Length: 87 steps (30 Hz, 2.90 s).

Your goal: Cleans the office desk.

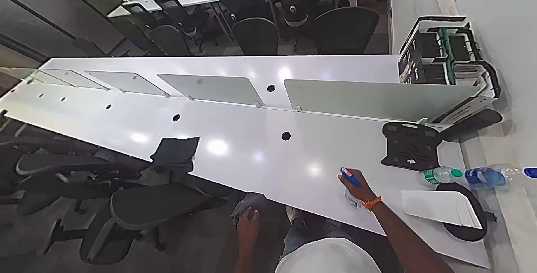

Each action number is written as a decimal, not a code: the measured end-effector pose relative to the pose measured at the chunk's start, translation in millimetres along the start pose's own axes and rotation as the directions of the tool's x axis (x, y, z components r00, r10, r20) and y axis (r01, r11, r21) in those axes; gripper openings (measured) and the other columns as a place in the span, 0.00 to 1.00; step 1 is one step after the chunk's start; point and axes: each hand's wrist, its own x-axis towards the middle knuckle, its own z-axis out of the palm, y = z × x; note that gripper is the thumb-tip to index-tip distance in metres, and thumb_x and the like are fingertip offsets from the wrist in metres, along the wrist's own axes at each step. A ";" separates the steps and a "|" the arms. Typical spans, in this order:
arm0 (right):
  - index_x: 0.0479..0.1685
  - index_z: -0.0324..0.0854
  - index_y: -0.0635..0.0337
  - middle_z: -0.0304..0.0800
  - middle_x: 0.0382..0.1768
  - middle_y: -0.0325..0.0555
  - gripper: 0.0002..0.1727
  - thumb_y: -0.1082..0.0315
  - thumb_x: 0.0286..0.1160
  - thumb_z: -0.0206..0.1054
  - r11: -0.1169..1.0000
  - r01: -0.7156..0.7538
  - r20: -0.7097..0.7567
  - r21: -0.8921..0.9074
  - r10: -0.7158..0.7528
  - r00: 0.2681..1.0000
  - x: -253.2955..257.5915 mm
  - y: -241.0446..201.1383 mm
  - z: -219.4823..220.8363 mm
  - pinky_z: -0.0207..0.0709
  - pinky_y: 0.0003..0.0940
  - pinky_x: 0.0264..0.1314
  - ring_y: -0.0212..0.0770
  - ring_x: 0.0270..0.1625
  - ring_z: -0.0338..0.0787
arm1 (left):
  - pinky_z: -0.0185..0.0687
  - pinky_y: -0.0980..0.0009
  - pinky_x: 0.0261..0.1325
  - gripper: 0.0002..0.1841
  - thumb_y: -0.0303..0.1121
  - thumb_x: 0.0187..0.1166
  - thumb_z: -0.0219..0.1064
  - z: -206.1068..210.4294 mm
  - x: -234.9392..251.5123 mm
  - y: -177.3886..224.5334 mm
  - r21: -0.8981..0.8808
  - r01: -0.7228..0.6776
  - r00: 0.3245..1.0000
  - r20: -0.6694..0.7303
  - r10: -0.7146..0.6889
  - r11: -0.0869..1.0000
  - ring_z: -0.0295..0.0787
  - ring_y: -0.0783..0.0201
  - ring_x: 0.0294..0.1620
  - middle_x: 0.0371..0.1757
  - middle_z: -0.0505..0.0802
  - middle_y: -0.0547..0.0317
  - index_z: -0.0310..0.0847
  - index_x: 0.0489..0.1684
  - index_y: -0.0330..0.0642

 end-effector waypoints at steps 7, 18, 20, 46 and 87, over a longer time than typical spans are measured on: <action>0.32 0.83 0.59 0.83 0.23 0.36 0.11 0.60 0.73 0.70 0.976 -0.112 0.445 0.189 0.016 0.895 -94.0 34.1 7.9 0.77 0.28 0.33 0.29 0.27 0.81 | 0.75 0.39 0.74 0.22 0.37 0.81 0.69 5.6 -9.5 -15.6 -0.003 0.037 0.999 0.004 -0.037 0.999 0.84 0.37 0.69 0.64 0.88 0.30 0.82 0.69 0.32; 0.33 0.87 0.66 0.86 0.26 0.46 0.19 0.55 0.64 0.65 0.930 -0.329 -0.358 -0.160 0.256 0.898 -260.7 91.9 -34.0 0.79 0.35 0.36 0.34 0.29 0.84 | 0.75 0.41 0.74 0.22 0.37 0.80 0.70 19.4 -11.4 -1.8 0.062 -0.007 0.999 0.052 0.004 0.998 0.86 0.40 0.68 0.62 0.90 0.32 0.83 0.68 0.32; 0.31 0.86 0.68 0.85 0.24 0.47 0.21 0.55 0.65 0.65 0.926 -0.332 -0.432 -0.178 0.229 0.872 -270.1 92.5 -39.2 0.78 0.34 0.34 0.34 0.27 0.83 | 0.75 0.41 0.74 0.22 0.37 0.81 0.70 22.6 -10.6 4.1 0.064 -0.017 0.998 0.057 0.013 0.998 0.86 0.40 0.68 0.63 0.89 0.32 0.83 0.68 0.32; 0.31 0.87 0.57 0.86 0.28 0.44 0.19 0.48 0.70 0.68 0.964 -0.198 0.133 -0.180 0.223 0.966 -221.8 89.1 -56.7 0.80 0.42 0.39 0.39 0.33 0.86 | 0.77 0.41 0.72 0.21 0.36 0.81 0.70 18.2 -32.7 -6.4 0.076 -0.002 1.000 0.028 0.000 0.997 0.87 0.40 0.67 0.64 0.89 0.32 0.83 0.68 0.33; 0.32 0.82 0.59 0.85 0.24 0.29 0.08 0.64 0.69 0.64 0.966 -0.121 -0.529 0.230 0.228 0.817 -188.3 71.4 -53.3 0.82 0.22 0.40 0.22 0.30 0.85 | 0.76 0.41 0.74 0.22 0.35 0.81 0.70 29.4 -48.2 -12.7 0.033 -0.012 0.998 0.060 0.010 0.999 0.87 0.39 0.67 0.63 0.90 0.32 0.82 0.69 0.31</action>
